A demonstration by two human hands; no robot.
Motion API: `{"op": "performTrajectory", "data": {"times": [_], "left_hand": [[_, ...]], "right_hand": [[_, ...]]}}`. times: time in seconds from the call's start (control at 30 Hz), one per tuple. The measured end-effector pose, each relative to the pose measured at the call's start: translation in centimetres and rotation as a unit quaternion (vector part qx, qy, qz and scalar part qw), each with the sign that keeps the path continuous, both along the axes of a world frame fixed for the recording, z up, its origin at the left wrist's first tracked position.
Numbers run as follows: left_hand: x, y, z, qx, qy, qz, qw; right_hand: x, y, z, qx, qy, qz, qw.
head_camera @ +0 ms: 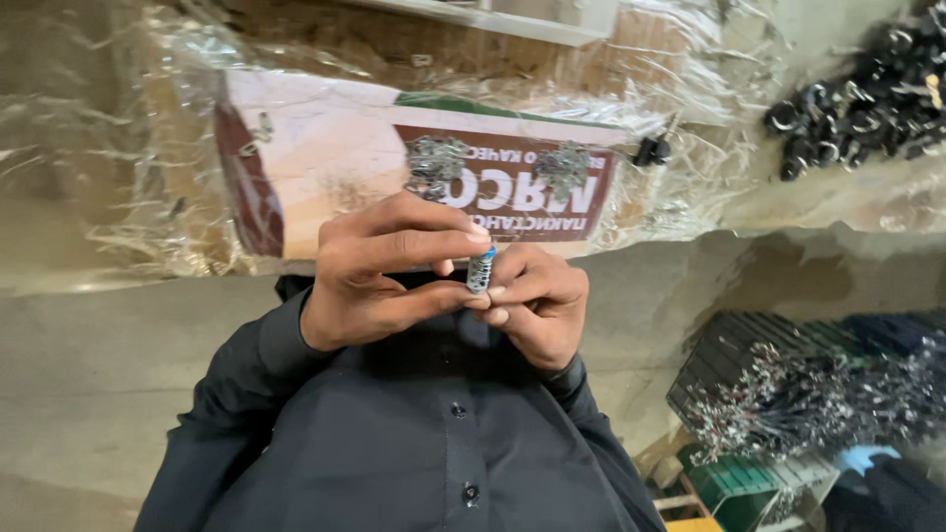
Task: The person sits at a workbench assembling small electrical connector components by hand. They repeatedly pick small metal and blue plastic parts from a compartment organizer box, fit them together in their hands, and set finished connectors aside, working through the pile one piece at a time.
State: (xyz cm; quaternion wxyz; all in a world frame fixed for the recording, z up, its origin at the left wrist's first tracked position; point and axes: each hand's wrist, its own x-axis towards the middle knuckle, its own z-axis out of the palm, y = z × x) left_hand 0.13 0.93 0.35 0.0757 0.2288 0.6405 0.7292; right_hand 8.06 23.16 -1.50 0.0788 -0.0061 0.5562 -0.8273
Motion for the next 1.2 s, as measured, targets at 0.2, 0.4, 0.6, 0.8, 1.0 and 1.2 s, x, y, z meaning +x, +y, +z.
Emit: {"op": "performTrajectory", "data": {"times": [0.2, 0.4, 0.6, 0.8, 1.0, 1.2], "left_hand": [[0.1, -0.7, 0.2, -0.024, 0.042, 0.031, 0.998], [-0.2, -0.8, 0.2, -0.040, 0.081, 0.067, 0.994], [-0.3, -0.6, -0.1, -0.068, 0.121, 0.084, 0.987], [-0.1, -0.7, -0.1, -0.064, 0.105, 0.097, 0.988], [-0.2, -0.7, -0.3, -0.068, 0.107, 0.103, 0.987], [-0.2, -0.8, -0.4, -0.081, 0.119, 0.117, 0.983]], "right_hand": [[-1.1, -0.2, 1.2, 0.156, -0.061, -0.016, 0.986], [-1.8, -0.8, 2.4, 0.110, 0.035, -0.107, 0.988], [-1.8, -3.1, 2.7, 0.153, 0.067, -0.164, 0.972], [-2.1, -2.9, 2.7, 0.384, 0.119, -0.121, 0.908], [-1.8, -2.9, 1.4, 0.236, 0.088, -0.137, 0.958], [-2.1, -2.7, 0.8, -0.036, 0.047, -0.122, 0.991]]}}
